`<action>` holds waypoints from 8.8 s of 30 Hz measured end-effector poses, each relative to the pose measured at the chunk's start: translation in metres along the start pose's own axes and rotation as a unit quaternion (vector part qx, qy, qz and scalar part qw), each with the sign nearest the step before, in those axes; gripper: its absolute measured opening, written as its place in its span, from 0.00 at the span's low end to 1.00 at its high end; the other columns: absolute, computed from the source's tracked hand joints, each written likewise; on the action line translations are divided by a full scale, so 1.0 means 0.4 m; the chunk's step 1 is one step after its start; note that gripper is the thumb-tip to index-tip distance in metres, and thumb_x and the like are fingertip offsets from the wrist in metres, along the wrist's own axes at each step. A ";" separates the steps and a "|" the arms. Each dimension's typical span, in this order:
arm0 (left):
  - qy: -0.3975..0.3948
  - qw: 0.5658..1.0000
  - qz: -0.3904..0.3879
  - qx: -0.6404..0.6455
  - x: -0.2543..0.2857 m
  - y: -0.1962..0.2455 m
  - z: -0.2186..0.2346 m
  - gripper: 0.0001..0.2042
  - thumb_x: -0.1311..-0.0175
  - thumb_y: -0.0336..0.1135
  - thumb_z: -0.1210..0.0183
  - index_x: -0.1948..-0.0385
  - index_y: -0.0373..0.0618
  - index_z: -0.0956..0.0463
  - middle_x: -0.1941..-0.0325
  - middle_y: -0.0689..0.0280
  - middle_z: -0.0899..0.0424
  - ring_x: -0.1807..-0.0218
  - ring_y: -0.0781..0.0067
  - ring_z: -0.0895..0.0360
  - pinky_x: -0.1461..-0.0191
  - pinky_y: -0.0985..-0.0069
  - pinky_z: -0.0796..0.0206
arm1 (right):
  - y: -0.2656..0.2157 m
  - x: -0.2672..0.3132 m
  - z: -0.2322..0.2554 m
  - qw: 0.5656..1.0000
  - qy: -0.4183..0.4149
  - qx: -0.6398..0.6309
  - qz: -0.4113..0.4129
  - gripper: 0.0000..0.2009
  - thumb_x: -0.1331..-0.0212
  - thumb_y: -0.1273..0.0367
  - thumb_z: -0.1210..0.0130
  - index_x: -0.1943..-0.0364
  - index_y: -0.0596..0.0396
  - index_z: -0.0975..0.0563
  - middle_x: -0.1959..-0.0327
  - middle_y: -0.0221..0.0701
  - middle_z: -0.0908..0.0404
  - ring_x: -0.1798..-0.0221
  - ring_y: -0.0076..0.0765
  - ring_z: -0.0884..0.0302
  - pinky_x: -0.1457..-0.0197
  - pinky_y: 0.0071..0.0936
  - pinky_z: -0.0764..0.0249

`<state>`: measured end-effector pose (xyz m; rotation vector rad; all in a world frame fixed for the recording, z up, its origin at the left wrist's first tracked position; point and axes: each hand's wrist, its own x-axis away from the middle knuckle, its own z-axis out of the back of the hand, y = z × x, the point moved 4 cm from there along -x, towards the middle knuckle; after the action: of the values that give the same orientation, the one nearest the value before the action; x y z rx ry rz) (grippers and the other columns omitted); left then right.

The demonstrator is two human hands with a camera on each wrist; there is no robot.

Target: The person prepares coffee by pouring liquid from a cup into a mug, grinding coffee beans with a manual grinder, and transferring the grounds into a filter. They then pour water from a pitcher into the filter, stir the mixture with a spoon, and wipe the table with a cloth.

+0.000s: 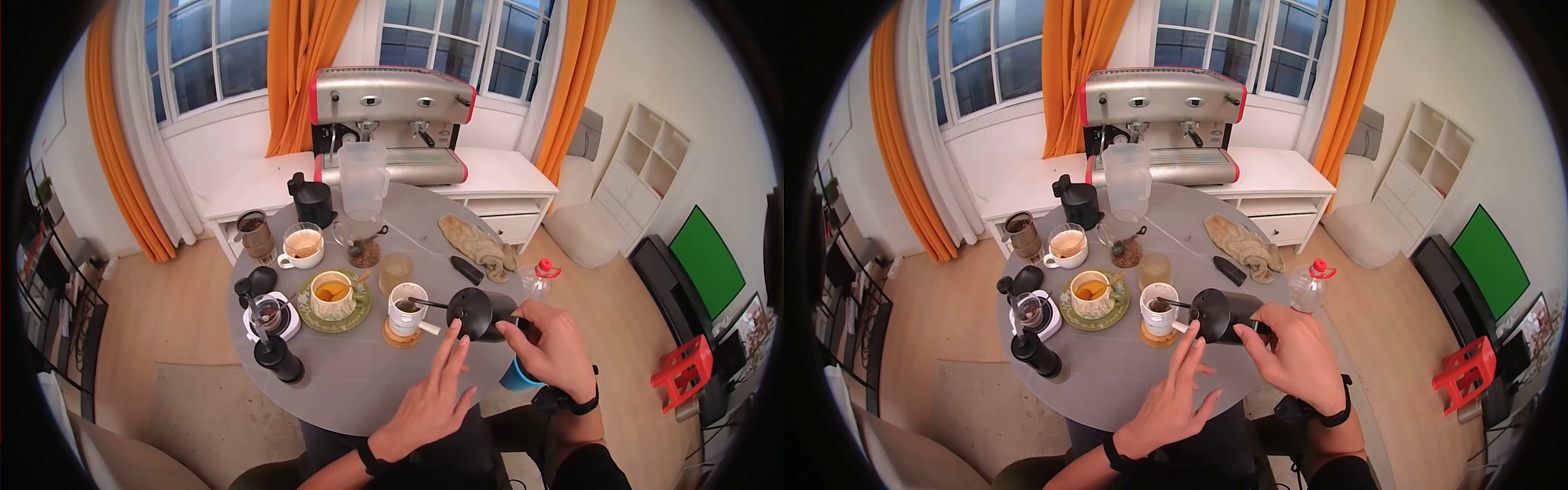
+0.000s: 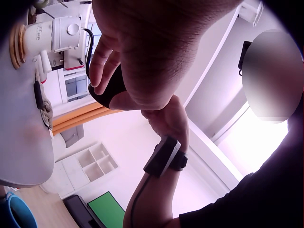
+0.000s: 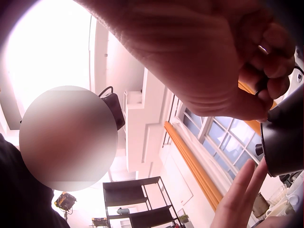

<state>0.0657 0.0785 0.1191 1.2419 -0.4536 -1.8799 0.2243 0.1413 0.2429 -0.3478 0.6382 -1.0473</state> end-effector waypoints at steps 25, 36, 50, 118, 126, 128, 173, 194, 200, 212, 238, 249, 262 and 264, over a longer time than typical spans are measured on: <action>-0.036 0.999 -0.039 0.001 -0.008 -0.009 0.010 0.48 0.37 0.23 0.34 0.19 0.35 0.59 0.15 0.42 0.48 0.48 0.54 0.13 0.52 0.67 0.18 | 0.120 0.046 -0.030 0.989 -0.001 -0.113 -0.098 0.13 0.33 0.66 0.32 0.67 0.64 0.19 0.83 0.27 0.25 0.79 0.18 0.33 0.75 0.25 0.39; 0.001 1.000 0.005 -0.003 0.055 -0.036 0.039 0.44 0.36 0.24 0.33 0.19 0.42 0.50 0.16 0.44 0.46 0.48 0.60 0.12 0.58 0.70 0.18 | 0.227 0.033 -0.072 0.916 -0.012 -0.361 -0.177 0.14 0.28 0.63 0.36 0.70 0.56 0.20 0.78 0.20 0.24 0.76 0.14 0.33 0.73 0.18 0.41; 0.173 0.961 0.198 -0.085 0.325 -0.200 0.089 0.15 0.33 0.27 0.32 0.45 0.45 0.18 0.70 0.65 0.17 0.80 0.73 0.23 0.74 0.75 0.30 | 0.435 -0.238 -0.285 0.897 -0.036 -0.412 -0.155 0.17 0.26 0.60 0.41 0.73 0.55 0.23 0.76 0.26 0.23 0.74 0.22 0.27 0.70 0.23 0.34; 0.160 0.947 0.153 -0.233 0.317 -0.204 0.056 0.14 0.35 0.29 0.31 0.48 0.42 0.18 0.82 0.71 0.24 0.87 0.77 0.31 0.79 0.75 0.39 | 0.888 -0.798 -0.543 0.971 -0.115 0.207 -0.024 0.28 0.22 0.46 0.58 0.21 0.30 0.35 0.16 0.38 0.42 0.15 0.60 0.49 0.15 0.61 0.49; 0.157 0.941 0.189 -0.231 0.321 -0.202 0.056 0.15 0.33 0.31 0.31 0.47 0.42 0.19 0.79 0.71 0.21 0.85 0.74 0.27 0.78 0.74 0.34 | 0.889 -0.775 -0.523 0.973 -0.079 0.198 -0.094 0.28 0.24 0.48 0.55 0.22 0.31 0.33 0.17 0.36 0.40 0.15 0.58 0.49 0.16 0.62 0.50; 0.156 0.942 0.191 -0.228 0.318 -0.198 0.058 0.15 0.33 0.31 0.31 0.46 0.42 0.19 0.79 0.70 0.21 0.85 0.73 0.27 0.79 0.74 0.34 | 0.892 -0.742 -0.514 0.970 -0.077 0.203 -0.110 0.28 0.24 0.49 0.54 0.23 0.33 0.32 0.18 0.37 0.40 0.15 0.58 0.49 0.16 0.63 0.49; 0.246 0.968 -0.015 -0.043 0.381 -0.130 0.075 0.13 0.17 0.40 0.48 0.60 0.39 0.22 0.86 0.68 0.27 0.86 0.74 0.30 0.79 0.75 0.40 | 0.014 0.134 -0.659 0.974 -0.115 0.044 0.190 0.26 0.30 0.62 0.41 0.28 0.47 0.27 0.21 0.39 0.36 0.21 0.60 0.42 0.24 0.54 0.38; 0.266 0.961 -0.025 -0.076 0.352 -0.140 0.114 0.12 0.22 0.35 0.44 0.65 0.37 0.19 0.86 0.67 0.25 0.86 0.71 0.28 0.77 0.75 0.36 | 0.353 0.128 -0.330 0.947 -0.237 -0.079 0.200 0.18 0.38 0.72 0.36 0.43 0.43 0.16 0.27 0.27 0.25 0.21 0.46 0.36 0.21 0.50 0.40; 0.238 0.968 0.016 -0.074 0.341 -0.173 0.107 0.09 0.25 0.31 0.42 0.65 0.37 0.18 0.84 0.67 0.23 0.85 0.74 0.29 0.76 0.76 0.36 | 0.506 0.035 -0.253 0.988 -0.097 -0.038 0.112 0.18 0.40 0.79 0.39 0.45 0.50 0.15 0.34 0.36 0.21 0.31 0.49 0.29 0.25 0.46 0.34; 0.170 0.977 0.040 -0.122 0.316 -0.174 0.089 0.02 0.32 0.22 0.38 0.66 0.40 0.17 0.75 0.61 0.13 0.82 0.68 0.25 0.73 0.75 0.33 | 0.619 -0.514 -0.146 0.994 0.095 0.021 0.057 0.23 0.38 0.73 0.37 0.36 0.55 0.20 0.33 0.49 0.22 0.28 0.59 0.31 0.26 0.49 0.33; 0.111 0.984 0.065 -0.120 0.298 -0.179 0.079 0.02 0.36 0.25 0.31 0.65 0.42 0.14 0.83 0.66 0.24 0.85 0.69 0.28 0.79 0.72 0.37 | 0.524 0.030 -0.426 0.900 0.119 -0.370 -0.195 0.19 0.18 0.60 0.51 0.73 0.51 0.30 0.82 0.17 0.40 0.80 0.14 0.45 0.77 0.21 0.50; 0.097 0.982 0.071 -0.145 0.290 -0.174 0.073 0.03 0.37 0.26 0.30 0.67 0.43 0.15 0.83 0.66 0.23 0.84 0.67 0.25 0.78 0.71 0.34 | 0.542 0.026 -0.419 0.887 0.159 -0.385 -0.197 0.29 0.19 0.52 0.49 0.83 0.47 0.38 0.87 0.18 0.42 0.84 0.15 0.48 0.80 0.23 0.53; 0.101 0.979 0.058 -0.165 0.290 -0.177 0.065 0.04 0.38 0.27 0.29 0.69 0.45 0.16 0.84 0.68 0.24 0.85 0.68 0.27 0.78 0.72 0.36 | 0.520 0.026 -0.413 0.906 0.152 -0.351 -0.180 0.29 0.18 0.55 0.50 0.83 0.50 0.35 0.89 0.20 0.38 0.85 0.15 0.42 0.80 0.23 0.50; 0.099 0.978 0.062 -0.173 0.293 -0.178 0.066 0.05 0.39 0.27 0.28 0.70 0.46 0.16 0.84 0.69 0.23 0.84 0.68 0.25 0.78 0.72 0.35 | 0.516 0.026 -0.409 0.909 0.151 -0.343 -0.183 0.29 0.18 0.54 0.49 0.83 0.50 0.34 0.89 0.20 0.37 0.85 0.16 0.42 0.80 0.23 0.49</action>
<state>-0.0094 0.0253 0.0139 1.1223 -0.0892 -1.6260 0.2659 0.2340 -0.0003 -0.9608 1.2594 -1.2210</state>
